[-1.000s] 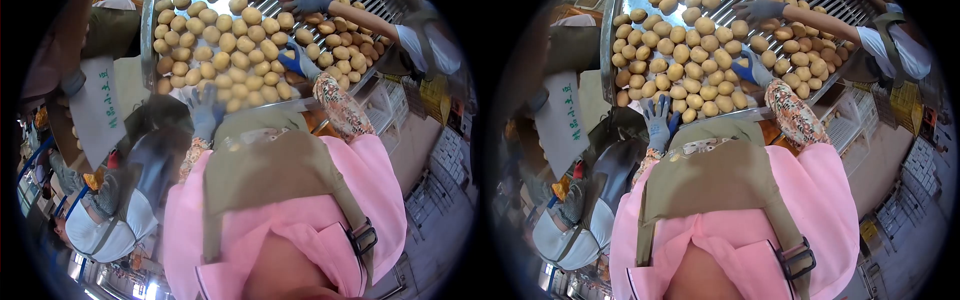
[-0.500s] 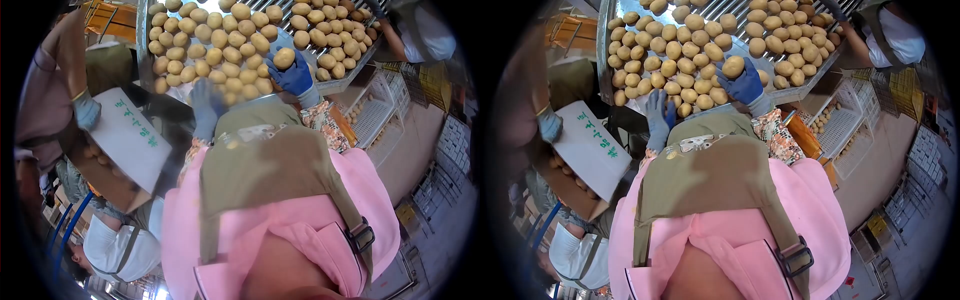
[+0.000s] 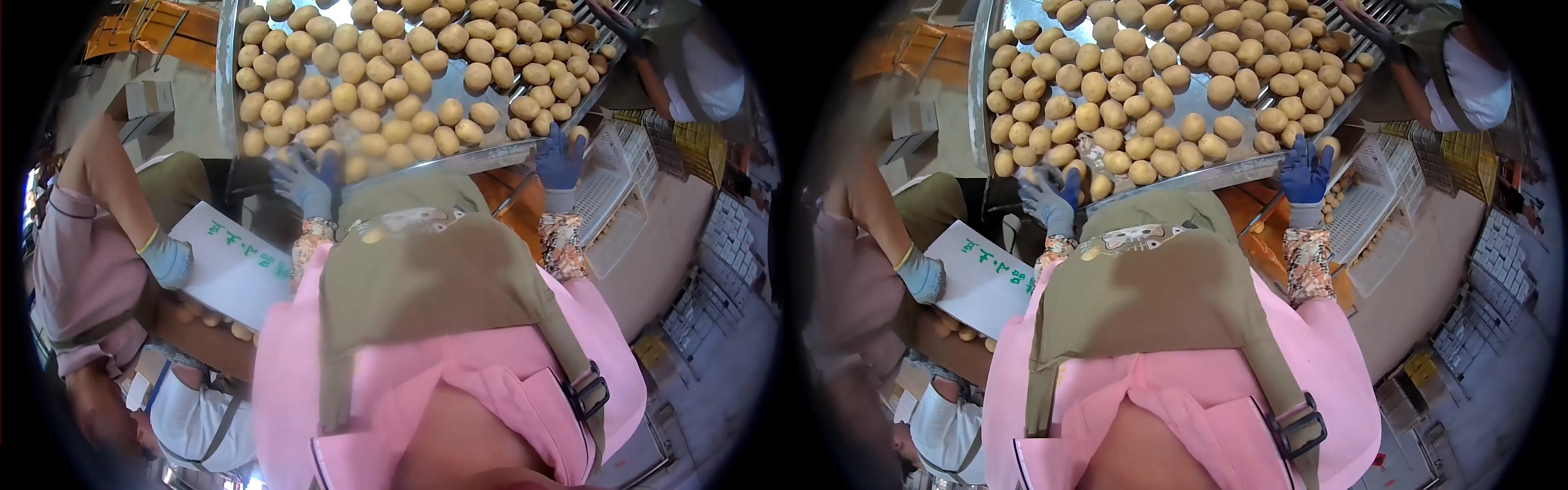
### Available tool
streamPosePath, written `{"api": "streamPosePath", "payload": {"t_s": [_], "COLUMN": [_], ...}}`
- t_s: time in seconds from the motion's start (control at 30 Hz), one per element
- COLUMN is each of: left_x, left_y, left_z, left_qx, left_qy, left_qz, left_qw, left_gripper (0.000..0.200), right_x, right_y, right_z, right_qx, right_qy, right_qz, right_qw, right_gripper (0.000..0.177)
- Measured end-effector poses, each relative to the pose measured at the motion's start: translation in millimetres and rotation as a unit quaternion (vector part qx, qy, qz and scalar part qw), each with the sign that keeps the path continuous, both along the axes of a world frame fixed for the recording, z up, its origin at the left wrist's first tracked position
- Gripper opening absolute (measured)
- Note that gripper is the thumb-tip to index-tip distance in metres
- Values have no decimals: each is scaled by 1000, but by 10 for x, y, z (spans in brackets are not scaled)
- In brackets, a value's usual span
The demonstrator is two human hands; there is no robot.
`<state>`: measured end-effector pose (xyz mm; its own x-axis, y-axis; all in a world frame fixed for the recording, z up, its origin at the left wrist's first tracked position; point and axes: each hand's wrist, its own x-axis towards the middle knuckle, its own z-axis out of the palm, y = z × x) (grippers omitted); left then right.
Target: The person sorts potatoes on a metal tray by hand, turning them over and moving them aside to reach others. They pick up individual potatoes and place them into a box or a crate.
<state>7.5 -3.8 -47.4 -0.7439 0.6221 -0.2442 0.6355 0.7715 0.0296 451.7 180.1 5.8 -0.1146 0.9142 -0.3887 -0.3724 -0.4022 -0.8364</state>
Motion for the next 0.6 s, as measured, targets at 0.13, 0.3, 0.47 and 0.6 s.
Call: {"api": "streamPosePath", "payload": {"t_s": [0.13,0.3,0.47,0.6], "left_x": [34,400,71,124], "left_y": [466,967,272,-217], "left_z": [49,347,137,208], "left_qx": [155,118,113,-12], "left_qy": [83,-90,-74,26], "left_qz": [-45,-206,-272,-199], "left_qw": [983,967,953,980], "left_gripper": [79,68,60,56], "right_x": [-904,-2299,-1913,-1656], "right_y": [56,-322,244,506], "right_z": [315,146,31,162], "right_qx": [-155,223,204,392], "right_qy": [-114,-604,-273,-522], "right_qz": [132,432,463,644], "right_qw": [972,632,818,398], "right_gripper": [43,42,43,42]}}
